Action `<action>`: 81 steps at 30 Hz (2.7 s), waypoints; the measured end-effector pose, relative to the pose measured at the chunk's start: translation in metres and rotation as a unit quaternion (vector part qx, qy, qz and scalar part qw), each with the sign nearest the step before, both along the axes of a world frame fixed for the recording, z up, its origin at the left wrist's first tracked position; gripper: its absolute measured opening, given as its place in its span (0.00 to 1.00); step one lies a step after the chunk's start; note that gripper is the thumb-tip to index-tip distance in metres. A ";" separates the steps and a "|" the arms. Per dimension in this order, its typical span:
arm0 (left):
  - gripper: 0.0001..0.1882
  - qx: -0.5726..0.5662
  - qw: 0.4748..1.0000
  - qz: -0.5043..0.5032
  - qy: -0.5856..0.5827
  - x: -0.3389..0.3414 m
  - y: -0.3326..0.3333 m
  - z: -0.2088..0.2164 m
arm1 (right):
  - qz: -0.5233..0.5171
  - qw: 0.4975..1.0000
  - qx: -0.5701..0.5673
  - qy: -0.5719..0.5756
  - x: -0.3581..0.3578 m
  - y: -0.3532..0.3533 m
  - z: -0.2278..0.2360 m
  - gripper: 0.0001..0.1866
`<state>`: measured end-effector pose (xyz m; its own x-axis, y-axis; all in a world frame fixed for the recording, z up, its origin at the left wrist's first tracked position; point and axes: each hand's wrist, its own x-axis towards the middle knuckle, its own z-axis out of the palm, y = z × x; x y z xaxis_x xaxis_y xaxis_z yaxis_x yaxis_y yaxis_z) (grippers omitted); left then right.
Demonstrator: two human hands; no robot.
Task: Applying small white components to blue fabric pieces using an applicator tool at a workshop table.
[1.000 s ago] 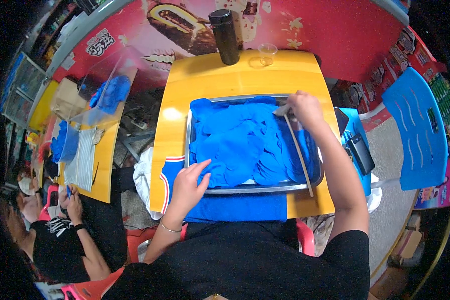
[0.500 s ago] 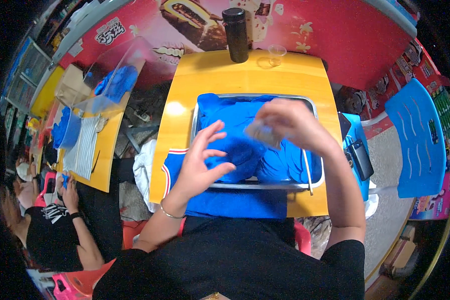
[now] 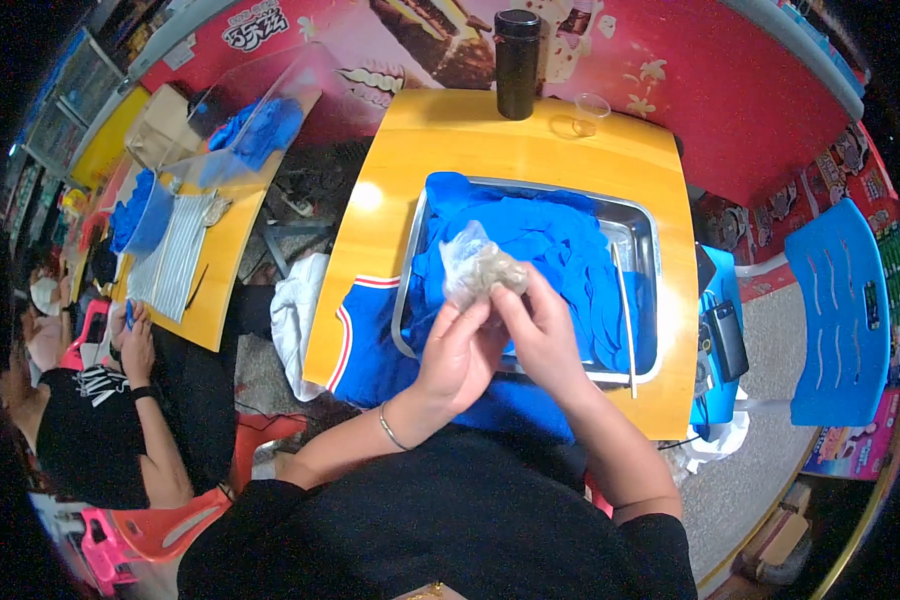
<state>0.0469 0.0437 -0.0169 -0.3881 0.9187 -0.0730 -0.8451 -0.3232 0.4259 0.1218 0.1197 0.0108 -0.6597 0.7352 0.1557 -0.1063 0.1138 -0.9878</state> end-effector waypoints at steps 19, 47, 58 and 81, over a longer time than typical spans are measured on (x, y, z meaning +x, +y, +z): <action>0.09 -0.073 0.996 -0.031 0.046 -0.032 -0.018 -0.011 | 0.034 0.917 0.328 -0.224 0.038 0.085 0.075 0.07; 0.22 -0.009 0.989 -0.136 0.053 -0.013 0.012 -0.003 | 0.075 0.939 0.288 -0.173 0.009 0.063 0.058 0.10; 0.18 -0.038 0.990 -0.093 0.099 -0.009 0.012 -0.014 | 0.040 0.955 0.251 -0.152 0.010 0.059 0.052 0.11; 0.08 -0.096 0.980 0.040 0.169 -0.016 0.026 0.002 | -0.034 0.984 0.099 -0.143 0.025 0.029 -0.007 0.16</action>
<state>0.0311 0.0696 -0.0151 -0.4901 0.8663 -0.0966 -0.6206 -0.2689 0.7366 0.1470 0.1491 0.0041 -0.6482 0.7527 0.1151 0.1866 0.3036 -0.9343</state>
